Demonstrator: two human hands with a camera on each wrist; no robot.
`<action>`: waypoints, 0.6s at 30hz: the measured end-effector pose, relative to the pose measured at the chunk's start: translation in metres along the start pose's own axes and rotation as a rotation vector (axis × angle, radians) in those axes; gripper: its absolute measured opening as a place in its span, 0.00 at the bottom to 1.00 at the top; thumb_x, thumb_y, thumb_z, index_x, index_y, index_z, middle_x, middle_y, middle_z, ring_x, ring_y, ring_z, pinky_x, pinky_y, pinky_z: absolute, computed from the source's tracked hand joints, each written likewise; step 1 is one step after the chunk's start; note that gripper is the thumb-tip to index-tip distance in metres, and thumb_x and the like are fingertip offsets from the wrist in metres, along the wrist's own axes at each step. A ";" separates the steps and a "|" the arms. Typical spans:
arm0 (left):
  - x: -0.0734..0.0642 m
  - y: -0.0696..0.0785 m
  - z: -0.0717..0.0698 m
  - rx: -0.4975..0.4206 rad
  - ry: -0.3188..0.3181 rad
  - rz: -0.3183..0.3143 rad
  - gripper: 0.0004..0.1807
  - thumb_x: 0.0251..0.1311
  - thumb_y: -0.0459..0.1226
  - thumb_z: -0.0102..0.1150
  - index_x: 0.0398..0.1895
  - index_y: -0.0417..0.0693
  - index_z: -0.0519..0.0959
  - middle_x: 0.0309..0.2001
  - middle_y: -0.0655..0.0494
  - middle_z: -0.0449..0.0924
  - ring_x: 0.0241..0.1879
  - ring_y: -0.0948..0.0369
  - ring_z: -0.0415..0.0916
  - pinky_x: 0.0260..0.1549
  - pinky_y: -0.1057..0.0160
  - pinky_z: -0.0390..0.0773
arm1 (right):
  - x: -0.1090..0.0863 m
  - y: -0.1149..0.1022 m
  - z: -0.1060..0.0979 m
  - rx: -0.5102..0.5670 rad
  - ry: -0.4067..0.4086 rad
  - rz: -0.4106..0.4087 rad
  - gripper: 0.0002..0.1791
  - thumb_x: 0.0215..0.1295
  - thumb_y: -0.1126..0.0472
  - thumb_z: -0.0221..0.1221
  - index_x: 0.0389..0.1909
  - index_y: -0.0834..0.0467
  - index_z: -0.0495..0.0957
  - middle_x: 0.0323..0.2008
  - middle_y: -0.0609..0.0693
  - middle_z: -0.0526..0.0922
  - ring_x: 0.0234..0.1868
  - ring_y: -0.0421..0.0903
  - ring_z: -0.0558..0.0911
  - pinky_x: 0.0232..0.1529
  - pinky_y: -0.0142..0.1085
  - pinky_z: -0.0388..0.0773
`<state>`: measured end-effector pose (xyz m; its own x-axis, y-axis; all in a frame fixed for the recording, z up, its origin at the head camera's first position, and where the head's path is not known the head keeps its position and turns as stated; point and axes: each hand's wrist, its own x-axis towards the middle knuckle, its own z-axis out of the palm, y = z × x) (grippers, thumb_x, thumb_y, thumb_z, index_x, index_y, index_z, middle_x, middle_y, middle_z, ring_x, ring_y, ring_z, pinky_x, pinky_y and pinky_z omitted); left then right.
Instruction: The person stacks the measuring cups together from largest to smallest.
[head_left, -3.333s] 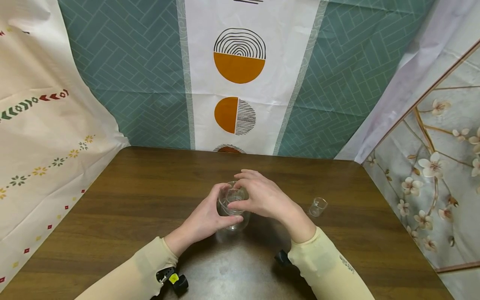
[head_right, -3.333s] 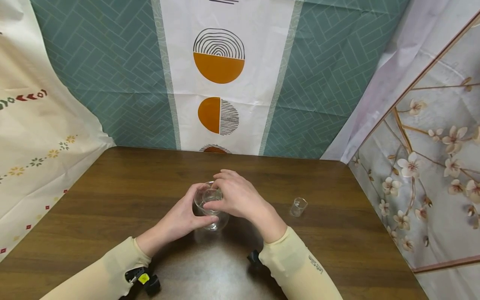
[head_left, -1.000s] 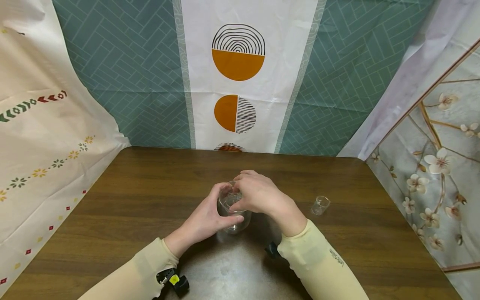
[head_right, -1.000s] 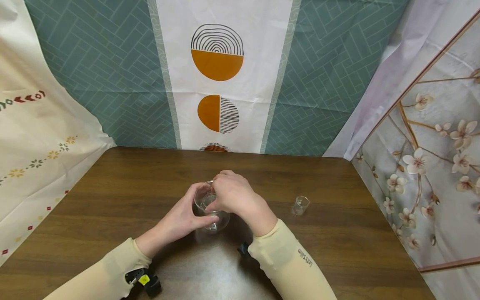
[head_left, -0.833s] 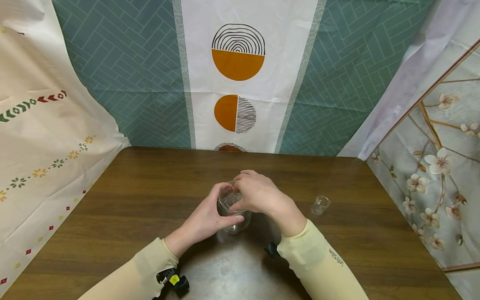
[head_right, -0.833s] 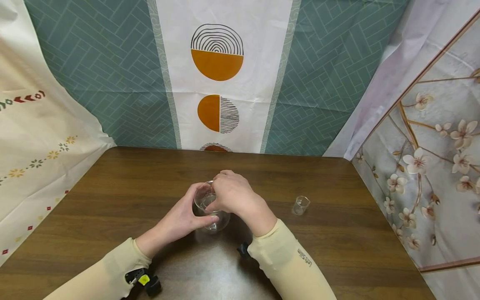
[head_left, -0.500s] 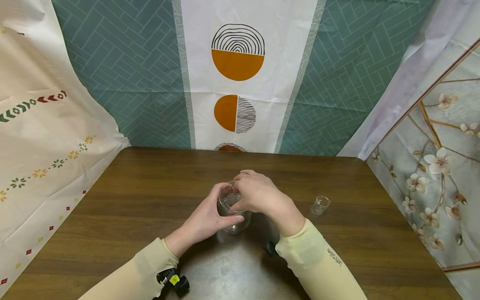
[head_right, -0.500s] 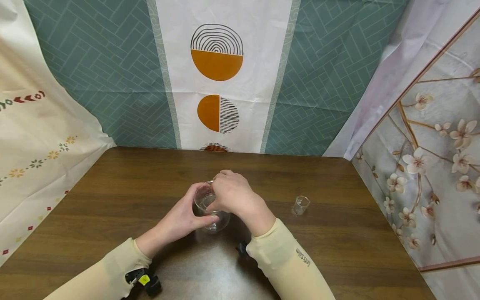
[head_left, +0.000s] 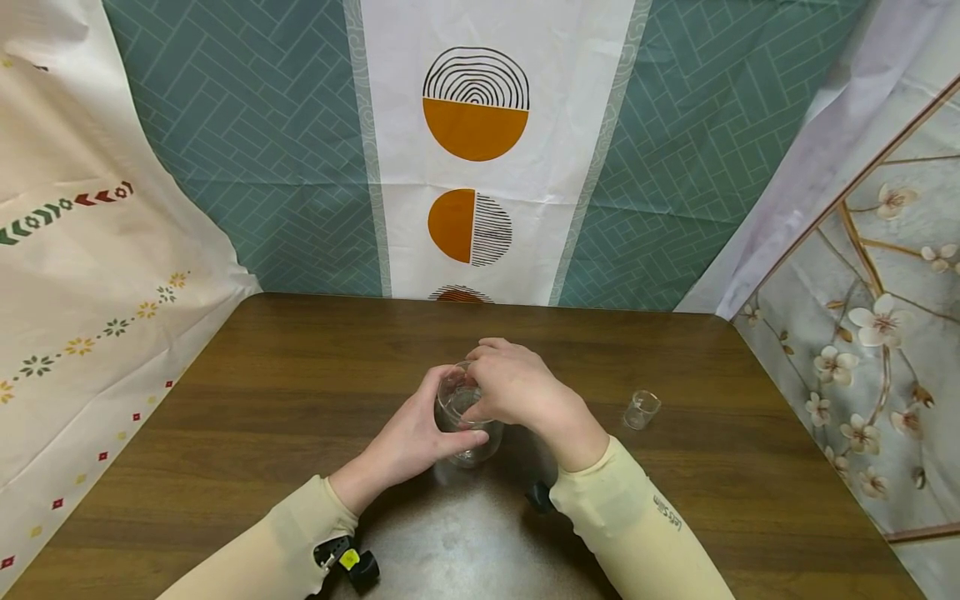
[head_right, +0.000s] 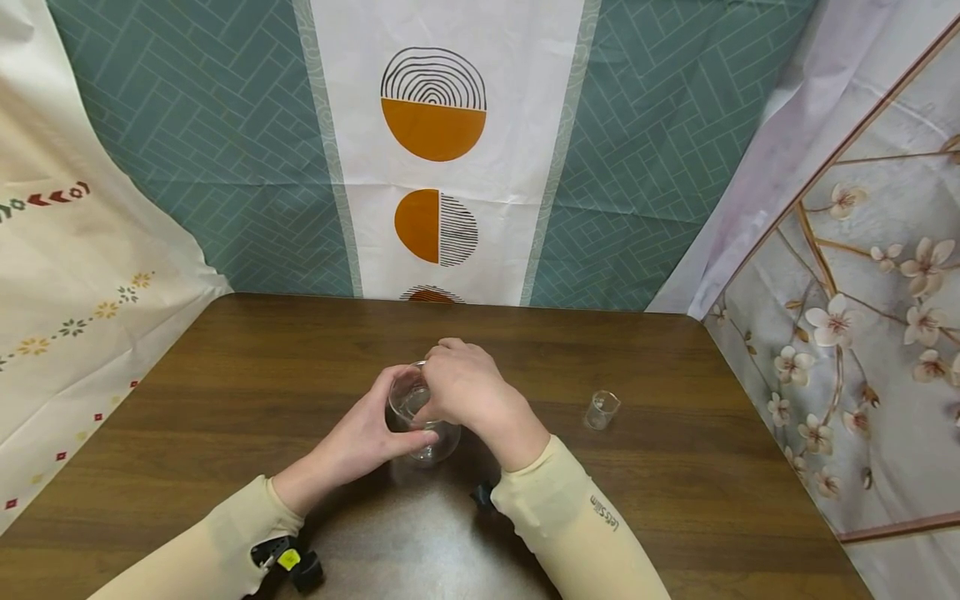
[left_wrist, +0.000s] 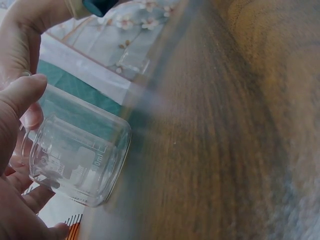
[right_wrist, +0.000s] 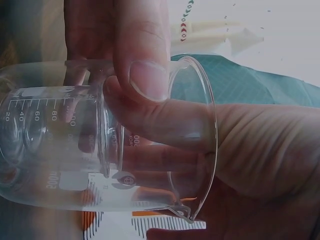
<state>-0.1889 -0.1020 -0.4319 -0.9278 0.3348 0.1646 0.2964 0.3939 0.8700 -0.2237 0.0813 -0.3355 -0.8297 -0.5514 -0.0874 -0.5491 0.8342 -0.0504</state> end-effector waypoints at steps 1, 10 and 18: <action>0.000 0.000 0.000 0.001 0.000 0.001 0.51 0.57 0.52 0.86 0.78 0.56 0.64 0.72 0.59 0.75 0.71 0.59 0.73 0.72 0.46 0.70 | 0.000 0.000 0.000 -0.003 0.000 0.000 0.22 0.56 0.41 0.84 0.43 0.51 0.92 0.68 0.46 0.84 0.79 0.50 0.69 0.72 0.49 0.76; 0.001 -0.001 0.001 -0.006 0.000 0.012 0.50 0.58 0.51 0.86 0.78 0.55 0.64 0.72 0.58 0.75 0.72 0.59 0.73 0.73 0.46 0.69 | 0.001 0.000 0.001 -0.002 -0.002 0.003 0.22 0.56 0.41 0.84 0.43 0.51 0.93 0.70 0.47 0.83 0.82 0.53 0.67 0.78 0.50 0.69; 0.001 -0.001 0.001 -0.009 -0.001 0.013 0.50 0.57 0.50 0.86 0.78 0.55 0.64 0.72 0.59 0.75 0.73 0.59 0.72 0.74 0.46 0.68 | 0.001 0.000 0.001 -0.005 -0.012 0.003 0.22 0.56 0.41 0.84 0.43 0.50 0.93 0.72 0.48 0.81 0.82 0.52 0.66 0.78 0.51 0.69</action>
<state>-0.1900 -0.1011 -0.4335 -0.9238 0.3404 0.1755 0.3064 0.3822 0.8718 -0.2240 0.0808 -0.3362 -0.8299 -0.5490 -0.0995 -0.5474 0.8357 -0.0456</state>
